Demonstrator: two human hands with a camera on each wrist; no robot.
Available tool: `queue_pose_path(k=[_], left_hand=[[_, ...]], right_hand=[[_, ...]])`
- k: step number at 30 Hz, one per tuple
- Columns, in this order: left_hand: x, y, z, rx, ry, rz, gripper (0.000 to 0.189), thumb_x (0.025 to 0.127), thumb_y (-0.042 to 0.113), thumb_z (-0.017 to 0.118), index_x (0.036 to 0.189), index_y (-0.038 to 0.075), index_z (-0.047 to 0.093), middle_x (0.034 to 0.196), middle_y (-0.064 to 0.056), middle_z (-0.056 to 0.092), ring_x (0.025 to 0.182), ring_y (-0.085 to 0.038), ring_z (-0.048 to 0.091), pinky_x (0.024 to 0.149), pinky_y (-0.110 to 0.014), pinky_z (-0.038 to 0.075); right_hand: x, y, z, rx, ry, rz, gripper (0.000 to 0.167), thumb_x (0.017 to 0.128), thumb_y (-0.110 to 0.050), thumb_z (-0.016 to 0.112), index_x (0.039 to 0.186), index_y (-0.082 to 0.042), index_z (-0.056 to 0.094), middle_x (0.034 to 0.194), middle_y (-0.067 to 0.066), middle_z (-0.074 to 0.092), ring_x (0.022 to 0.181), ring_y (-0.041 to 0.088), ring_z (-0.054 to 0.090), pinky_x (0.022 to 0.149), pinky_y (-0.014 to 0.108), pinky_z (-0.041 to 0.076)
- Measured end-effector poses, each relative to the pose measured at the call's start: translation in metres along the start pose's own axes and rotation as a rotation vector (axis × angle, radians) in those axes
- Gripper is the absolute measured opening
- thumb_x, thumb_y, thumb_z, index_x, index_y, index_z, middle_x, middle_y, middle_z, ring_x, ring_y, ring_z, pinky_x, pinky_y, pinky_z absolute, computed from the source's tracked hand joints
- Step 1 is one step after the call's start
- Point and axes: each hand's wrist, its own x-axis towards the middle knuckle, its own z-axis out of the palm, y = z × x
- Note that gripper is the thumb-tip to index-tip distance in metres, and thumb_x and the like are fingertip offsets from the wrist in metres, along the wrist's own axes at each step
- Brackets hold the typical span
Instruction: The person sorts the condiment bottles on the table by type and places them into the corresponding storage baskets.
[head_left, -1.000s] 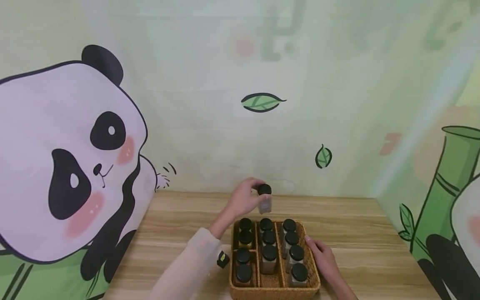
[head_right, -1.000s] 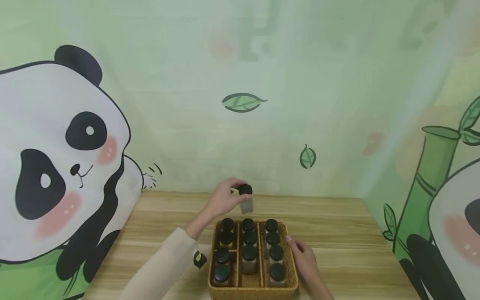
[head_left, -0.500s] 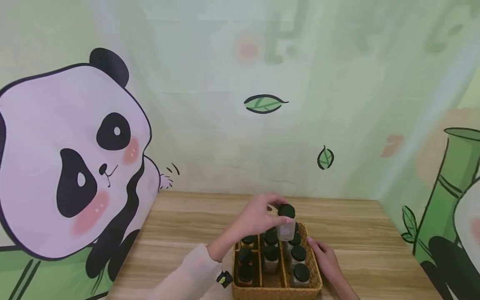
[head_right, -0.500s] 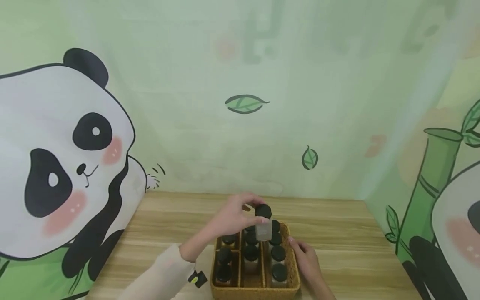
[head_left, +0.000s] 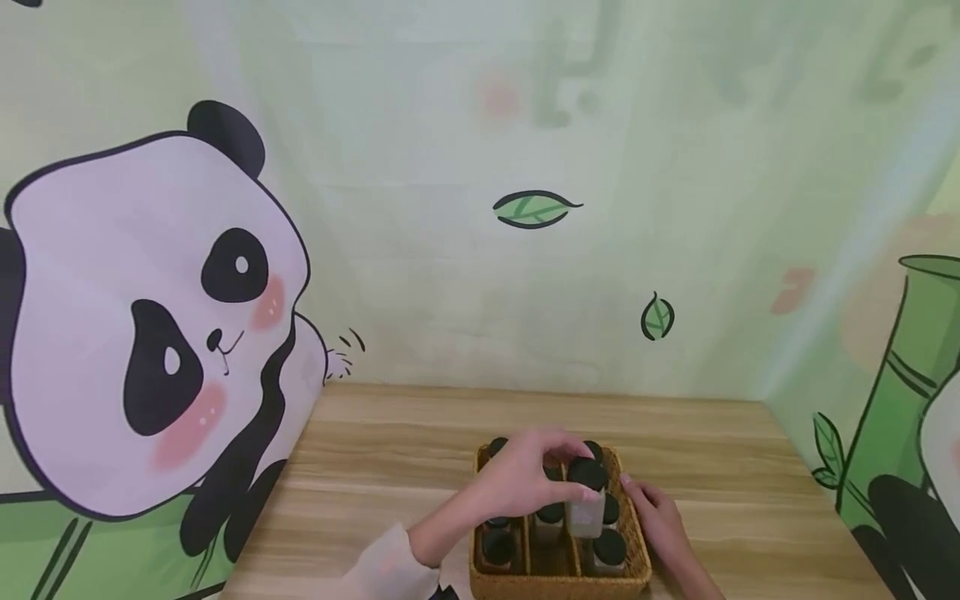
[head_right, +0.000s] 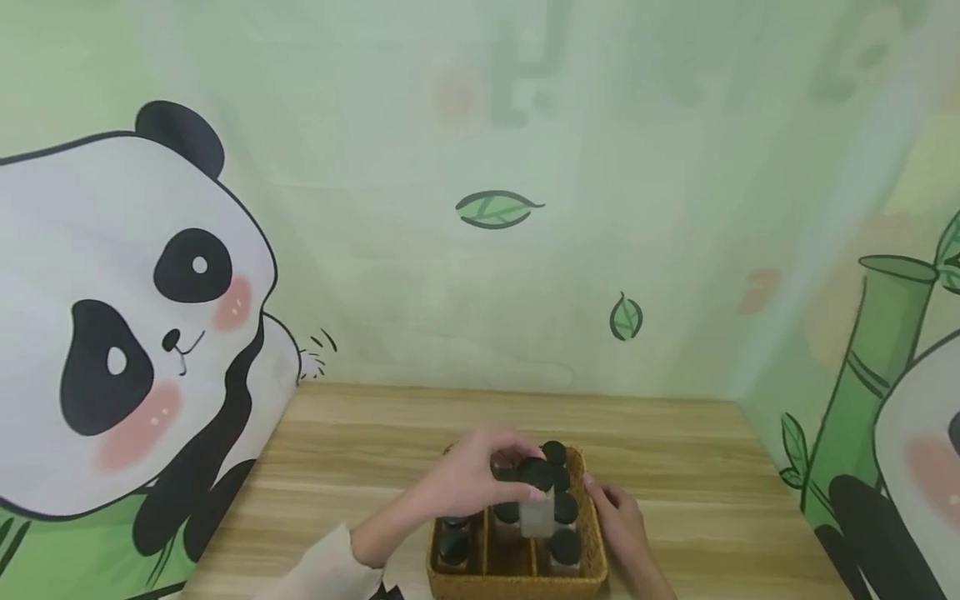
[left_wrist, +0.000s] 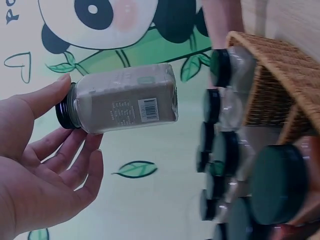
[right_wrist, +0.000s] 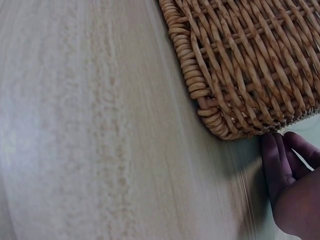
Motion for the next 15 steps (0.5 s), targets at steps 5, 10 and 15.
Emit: queue_pose_path(k=[5,10,15], left_hand=[[-0.007,-0.016,0.011,-0.023,0.001,-0.048,0.042,0.09,0.045,0.086,0.123,0.022,0.076,0.113,0.018,0.07,0.101,0.0,0.064,0.091,-0.03,0.058],[-0.011,-0.029,0.018,-0.026,0.026,-0.101,0.045,0.091,0.047,0.084,0.127,0.022,0.075,0.12,0.017,0.069,0.109,-0.002,0.064,0.096,-0.034,0.058],[-0.014,-0.036,0.026,-0.005,0.017,-0.113,0.042,0.092,0.046,0.083,0.126,0.023,0.074,0.12,0.017,0.068,0.11,-0.002,0.063,0.097,-0.037,0.058]], right_hand=[[-0.003,0.003,-0.002,-0.014,0.017,0.012,0.075,0.106,-0.065,0.051,0.128,0.004,0.071,0.122,0.018,0.073,0.108,0.025,0.068,0.091,0.039,0.055],[-0.001,0.004,-0.001,0.004,0.019,0.01,0.073,0.105,-0.064,0.053,0.126,0.003,0.072,0.117,0.016,0.074,0.102,0.021,0.068,0.087,0.036,0.056],[0.002,0.005,0.002,0.013,0.027,0.002,0.069,0.105,-0.062,0.054,0.123,0.002,0.074,0.111,0.012,0.075,0.096,0.016,0.067,0.083,0.033,0.055]])
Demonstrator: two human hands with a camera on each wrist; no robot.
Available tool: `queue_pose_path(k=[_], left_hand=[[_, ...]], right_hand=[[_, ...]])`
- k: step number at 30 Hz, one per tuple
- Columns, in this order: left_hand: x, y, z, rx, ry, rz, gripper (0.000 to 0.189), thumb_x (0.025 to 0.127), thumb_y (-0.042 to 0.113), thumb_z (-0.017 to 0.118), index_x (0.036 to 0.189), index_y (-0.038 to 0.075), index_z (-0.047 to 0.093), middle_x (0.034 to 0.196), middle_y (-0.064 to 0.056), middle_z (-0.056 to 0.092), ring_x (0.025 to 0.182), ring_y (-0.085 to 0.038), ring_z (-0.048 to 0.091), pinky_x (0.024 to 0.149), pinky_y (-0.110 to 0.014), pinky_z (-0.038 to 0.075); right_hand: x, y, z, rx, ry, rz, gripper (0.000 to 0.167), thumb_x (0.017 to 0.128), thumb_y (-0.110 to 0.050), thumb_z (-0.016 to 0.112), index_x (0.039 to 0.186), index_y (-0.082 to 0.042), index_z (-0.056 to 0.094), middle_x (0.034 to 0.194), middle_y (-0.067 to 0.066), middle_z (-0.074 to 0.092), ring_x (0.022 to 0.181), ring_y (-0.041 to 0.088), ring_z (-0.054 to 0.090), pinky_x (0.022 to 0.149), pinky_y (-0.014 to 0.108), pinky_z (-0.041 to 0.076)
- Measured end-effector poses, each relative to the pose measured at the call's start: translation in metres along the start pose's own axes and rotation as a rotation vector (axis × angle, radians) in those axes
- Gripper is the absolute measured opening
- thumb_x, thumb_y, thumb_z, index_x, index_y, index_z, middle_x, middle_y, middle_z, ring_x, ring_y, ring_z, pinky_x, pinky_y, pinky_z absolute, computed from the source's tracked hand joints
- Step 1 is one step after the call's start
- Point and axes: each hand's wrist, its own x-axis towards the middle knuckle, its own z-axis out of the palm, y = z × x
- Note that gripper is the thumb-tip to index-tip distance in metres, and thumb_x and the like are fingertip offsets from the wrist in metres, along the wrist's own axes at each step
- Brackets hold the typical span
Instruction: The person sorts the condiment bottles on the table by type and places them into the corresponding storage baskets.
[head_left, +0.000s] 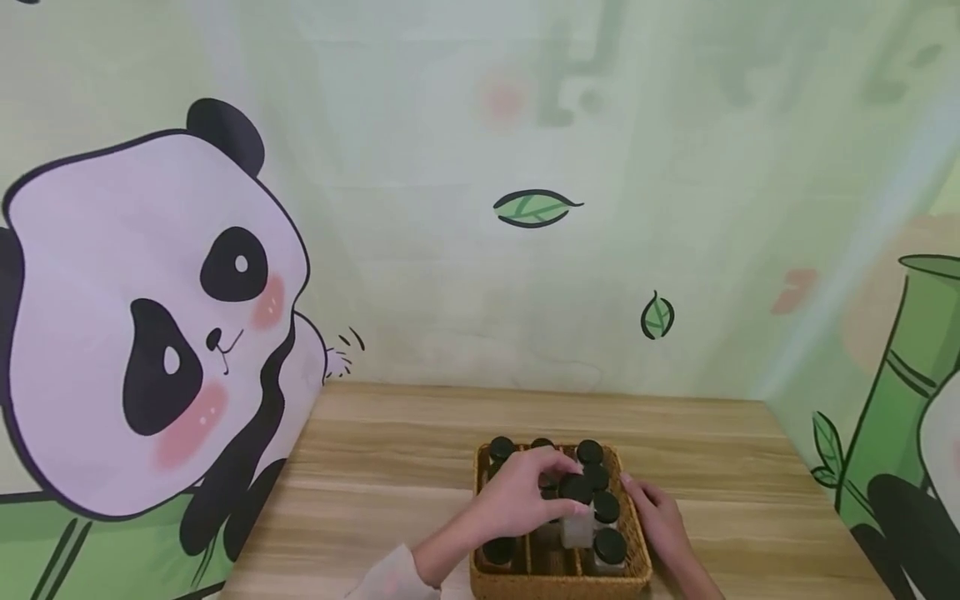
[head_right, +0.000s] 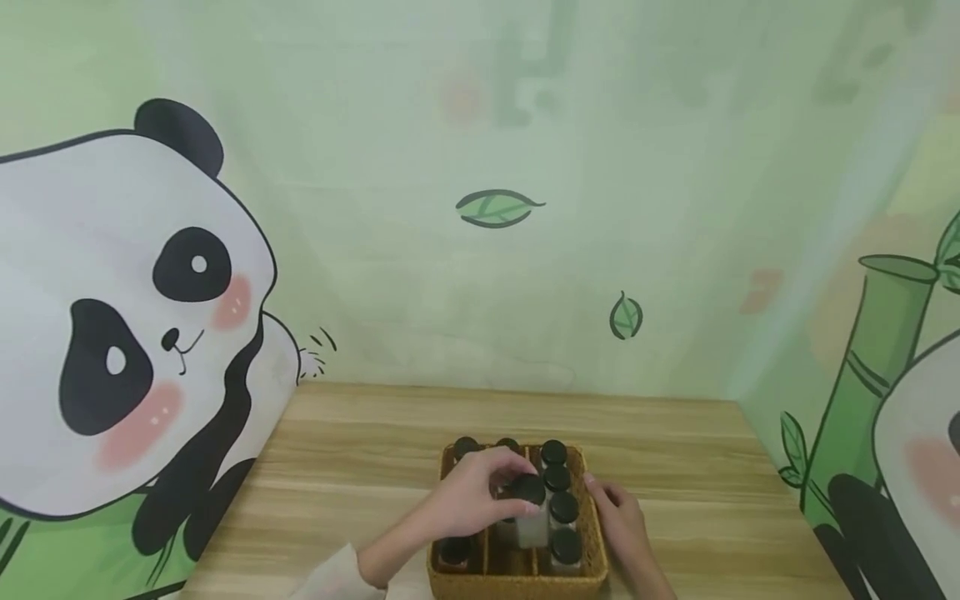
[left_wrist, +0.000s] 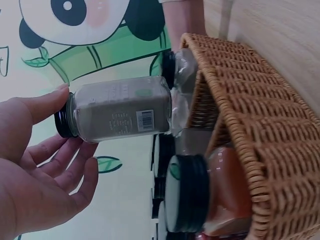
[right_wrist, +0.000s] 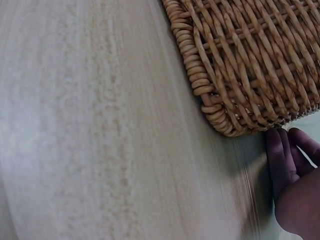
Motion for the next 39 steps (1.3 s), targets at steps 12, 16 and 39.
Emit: queue_pose_path(k=[12,16,39], left_hand=[[-0.007,-0.012,0.016,0.103,0.012,0.048,0.041,0.094,0.044,0.082,0.126,0.02,0.073,0.115,0.015,0.068,0.106,-0.001,0.064,0.091,-0.026,0.056],[-0.01,-0.008,0.02,0.122,0.001,0.06,0.038,0.094,0.043,0.083,0.124,0.022,0.073,0.111,0.017,0.066,0.103,0.001,0.063,0.088,-0.023,0.055],[-0.024,0.0,0.018,0.077,0.005,0.015,0.041,0.092,0.038,0.085,0.125,0.017,0.074,0.106,0.017,0.064,0.093,0.003,0.062,0.081,-0.02,0.055]], right_hand=[[-0.002,-0.011,-0.006,0.08,-0.056,0.051,0.077,0.105,-0.062,0.056,0.137,0.007,0.064,0.122,0.019,0.073,0.103,0.022,0.071,0.086,0.035,0.059],[-0.002,-0.023,-0.014,0.123,-0.141,0.088,0.077,0.107,-0.055,0.057,0.145,0.012,0.053,0.134,0.029,0.066,0.118,0.036,0.069,0.095,0.046,0.059],[-0.003,-0.029,-0.005,0.22,-0.192,0.126,0.071,0.108,-0.049,0.058,0.144,0.012,0.054,0.117,0.015,0.074,0.103,0.024,0.071,0.087,0.047,0.061]])
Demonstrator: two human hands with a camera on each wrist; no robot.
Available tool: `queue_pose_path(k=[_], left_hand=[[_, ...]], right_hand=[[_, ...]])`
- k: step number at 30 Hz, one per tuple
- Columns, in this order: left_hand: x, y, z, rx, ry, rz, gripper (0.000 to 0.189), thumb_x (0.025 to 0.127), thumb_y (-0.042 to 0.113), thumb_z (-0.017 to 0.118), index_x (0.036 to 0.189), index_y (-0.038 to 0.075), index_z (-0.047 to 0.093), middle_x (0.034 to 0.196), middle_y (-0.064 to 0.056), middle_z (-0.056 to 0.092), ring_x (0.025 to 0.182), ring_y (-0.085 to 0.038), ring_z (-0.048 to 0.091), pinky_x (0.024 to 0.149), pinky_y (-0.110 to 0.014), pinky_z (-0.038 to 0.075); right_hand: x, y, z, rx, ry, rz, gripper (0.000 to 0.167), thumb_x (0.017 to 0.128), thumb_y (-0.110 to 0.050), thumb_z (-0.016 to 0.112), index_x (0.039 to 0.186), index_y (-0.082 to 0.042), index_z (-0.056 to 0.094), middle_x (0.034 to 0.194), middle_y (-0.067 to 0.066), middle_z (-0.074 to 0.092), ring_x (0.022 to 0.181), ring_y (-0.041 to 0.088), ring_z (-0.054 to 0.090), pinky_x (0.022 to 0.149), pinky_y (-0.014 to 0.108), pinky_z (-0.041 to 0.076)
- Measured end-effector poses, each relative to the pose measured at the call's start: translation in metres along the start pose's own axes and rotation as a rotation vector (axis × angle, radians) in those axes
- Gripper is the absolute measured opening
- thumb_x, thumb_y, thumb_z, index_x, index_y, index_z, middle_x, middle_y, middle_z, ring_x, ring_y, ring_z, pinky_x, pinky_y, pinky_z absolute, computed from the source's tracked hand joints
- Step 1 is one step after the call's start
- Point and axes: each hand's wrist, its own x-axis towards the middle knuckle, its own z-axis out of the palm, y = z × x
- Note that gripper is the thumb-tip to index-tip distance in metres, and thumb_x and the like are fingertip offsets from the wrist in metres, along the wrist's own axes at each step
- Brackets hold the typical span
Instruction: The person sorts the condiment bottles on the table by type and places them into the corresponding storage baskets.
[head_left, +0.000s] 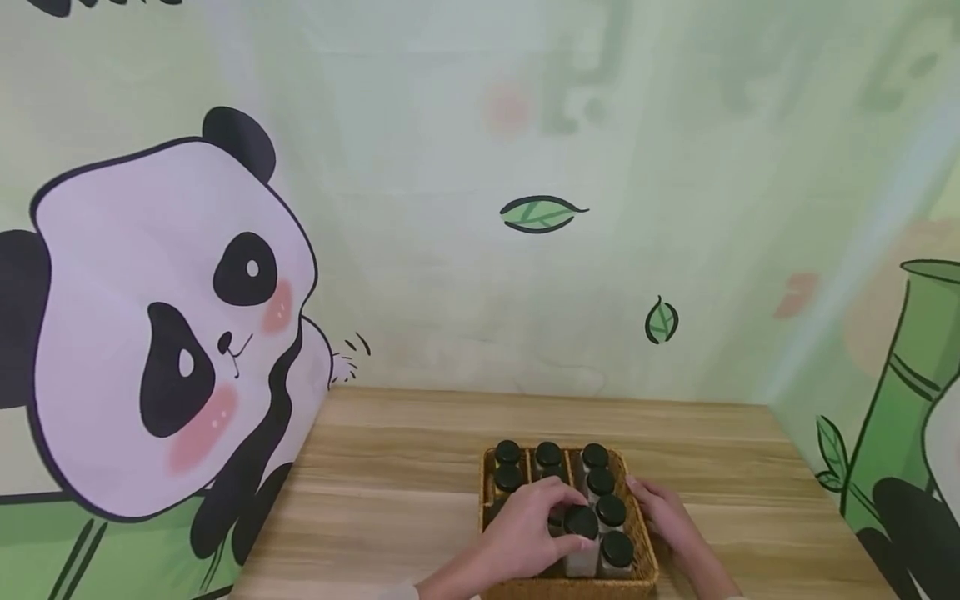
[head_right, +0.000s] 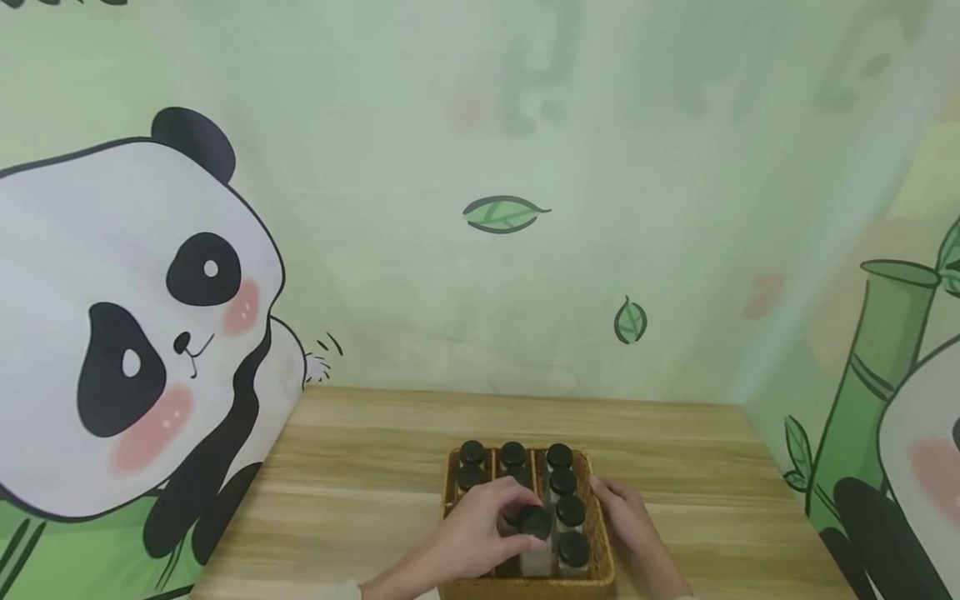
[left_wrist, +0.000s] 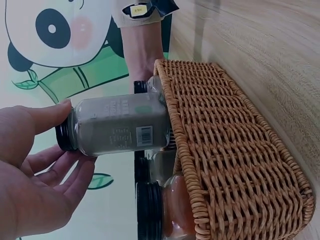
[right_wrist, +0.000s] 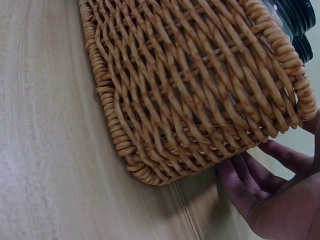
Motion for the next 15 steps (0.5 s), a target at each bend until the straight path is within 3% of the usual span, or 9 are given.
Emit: queue_pose_path(k=[8,15], left_hand=[[0.0088,-0.0088,-0.0001,0.009,0.03,-0.033,0.037,0.093,0.041,0.083,0.124,0.023,0.074,0.11,0.018,0.065,0.099,0.0,0.062,0.086,-0.025,0.056],[0.0067,-0.0059,-0.0032,0.055,-0.003,-0.042,0.04,0.091,0.041,0.085,0.124,0.021,0.075,0.106,0.017,0.065,0.095,-0.001,0.062,0.082,-0.024,0.055]], right_hand=[[-0.0001,0.0023,-0.0009,0.015,0.004,-0.03,0.071,0.108,-0.049,0.058,0.144,0.011,0.055,0.122,0.017,0.073,0.106,0.025,0.07,0.088,0.045,0.06],[-0.0002,0.0059,-0.0012,0.003,0.023,-0.019,0.07,0.108,-0.051,0.057,0.143,0.01,0.057,0.121,0.015,0.073,0.106,0.023,0.069,0.088,0.043,0.06]])
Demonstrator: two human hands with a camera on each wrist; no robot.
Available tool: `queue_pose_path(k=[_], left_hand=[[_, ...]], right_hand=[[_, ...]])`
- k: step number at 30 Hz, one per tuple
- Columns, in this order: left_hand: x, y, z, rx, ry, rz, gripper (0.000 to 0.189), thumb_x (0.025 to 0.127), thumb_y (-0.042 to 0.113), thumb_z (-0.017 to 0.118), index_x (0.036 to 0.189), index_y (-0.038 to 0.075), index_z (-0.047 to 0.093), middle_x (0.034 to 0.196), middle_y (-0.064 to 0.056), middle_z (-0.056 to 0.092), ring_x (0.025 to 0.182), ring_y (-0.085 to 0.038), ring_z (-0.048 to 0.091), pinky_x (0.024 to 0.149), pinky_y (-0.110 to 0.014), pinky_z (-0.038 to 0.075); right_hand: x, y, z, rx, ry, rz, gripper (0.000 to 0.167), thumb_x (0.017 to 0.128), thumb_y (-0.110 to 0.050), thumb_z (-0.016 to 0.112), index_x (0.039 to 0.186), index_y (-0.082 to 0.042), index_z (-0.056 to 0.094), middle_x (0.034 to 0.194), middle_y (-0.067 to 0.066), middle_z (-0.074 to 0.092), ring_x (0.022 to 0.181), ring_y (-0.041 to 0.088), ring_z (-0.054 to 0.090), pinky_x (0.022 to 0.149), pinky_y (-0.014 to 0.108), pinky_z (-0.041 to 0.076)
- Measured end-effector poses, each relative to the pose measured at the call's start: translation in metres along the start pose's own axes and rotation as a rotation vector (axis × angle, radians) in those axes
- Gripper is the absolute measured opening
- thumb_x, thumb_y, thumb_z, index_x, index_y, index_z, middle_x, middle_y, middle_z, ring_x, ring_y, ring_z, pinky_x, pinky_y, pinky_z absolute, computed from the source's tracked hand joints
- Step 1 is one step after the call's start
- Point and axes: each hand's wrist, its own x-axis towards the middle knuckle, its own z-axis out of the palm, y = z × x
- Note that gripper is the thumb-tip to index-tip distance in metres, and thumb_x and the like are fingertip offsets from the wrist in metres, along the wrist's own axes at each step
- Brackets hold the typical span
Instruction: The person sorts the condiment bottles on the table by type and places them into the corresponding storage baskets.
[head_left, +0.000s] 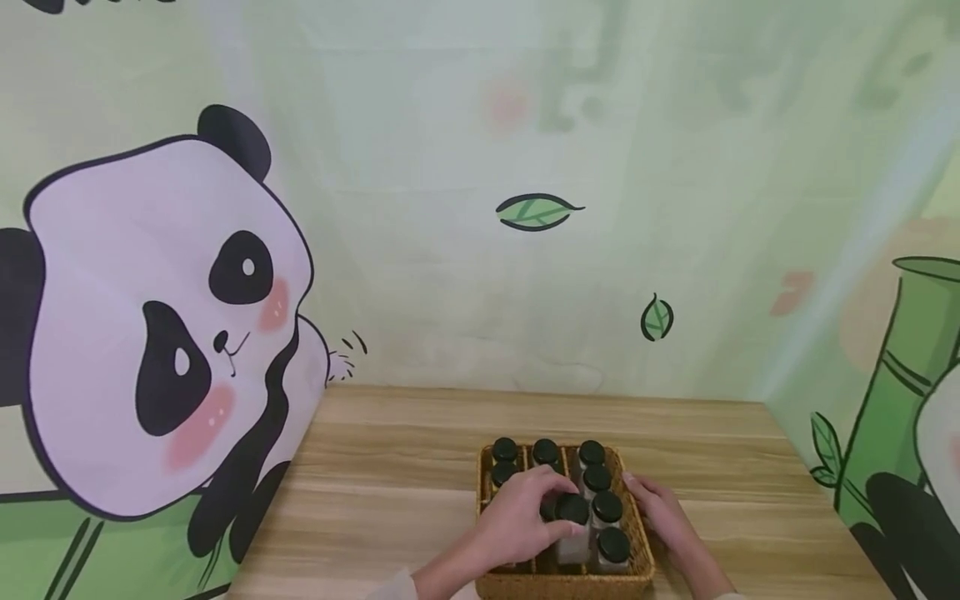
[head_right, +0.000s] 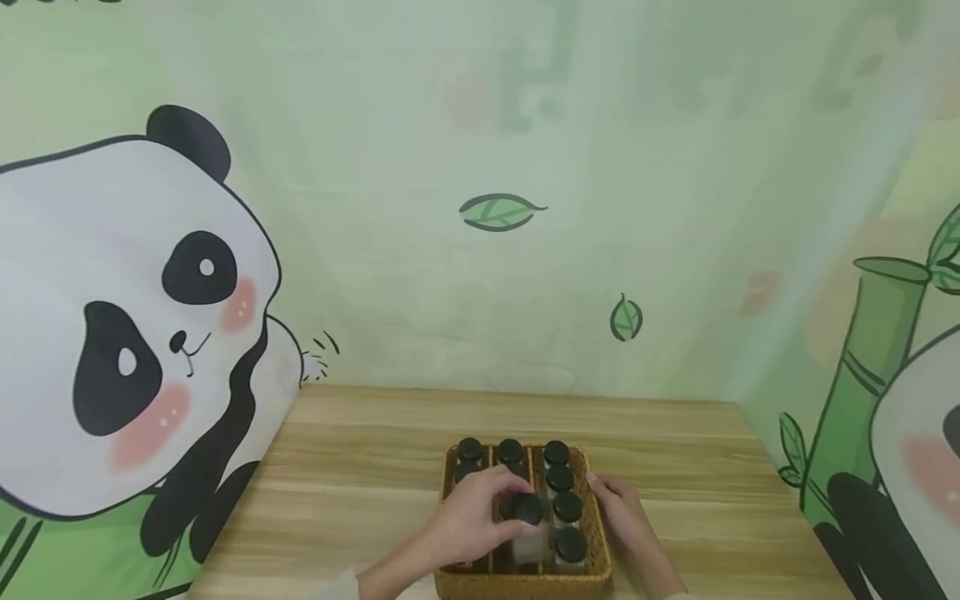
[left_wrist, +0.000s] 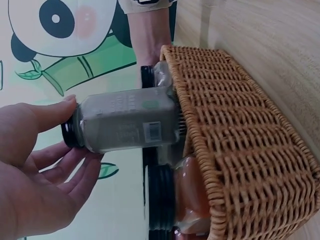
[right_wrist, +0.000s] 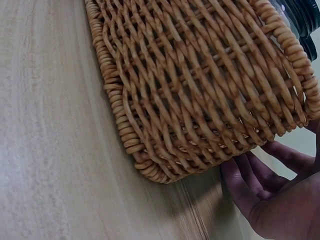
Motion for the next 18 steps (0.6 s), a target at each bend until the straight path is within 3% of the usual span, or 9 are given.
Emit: queue_pose_path(k=[5,13,18], left_hand=[[-0.007,0.003,-0.002,0.045,-0.059,-0.032,0.041,0.091,0.037,0.086,0.126,0.019,0.074,0.109,0.015,0.066,0.101,-0.004,0.064,0.086,-0.027,0.057],[-0.012,-0.009,0.015,0.013,-0.08,-0.094,0.036,0.091,0.032,0.087,0.122,0.02,0.075,0.107,0.013,0.065,0.098,-0.005,0.065,0.084,-0.03,0.057],[-0.013,-0.015,0.022,0.116,-0.073,-0.109,0.035,0.089,0.038,0.087,0.119,0.024,0.075,0.107,0.015,0.065,0.105,-0.008,0.064,0.089,-0.032,0.058]], right_hand=[[0.0,0.001,0.001,-0.004,0.004,-0.007,0.073,0.108,-0.051,0.058,0.144,0.012,0.054,0.121,0.017,0.072,0.106,0.023,0.069,0.086,0.042,0.061],[-0.002,0.001,0.003,-0.007,0.008,-0.008,0.075,0.107,-0.053,0.058,0.145,0.011,0.054,0.126,0.019,0.071,0.109,0.025,0.069,0.087,0.043,0.061],[-0.002,-0.001,0.003,-0.015,0.004,-0.009,0.074,0.108,-0.052,0.056,0.146,0.012,0.054,0.126,0.02,0.071,0.109,0.026,0.069,0.088,0.044,0.061]])
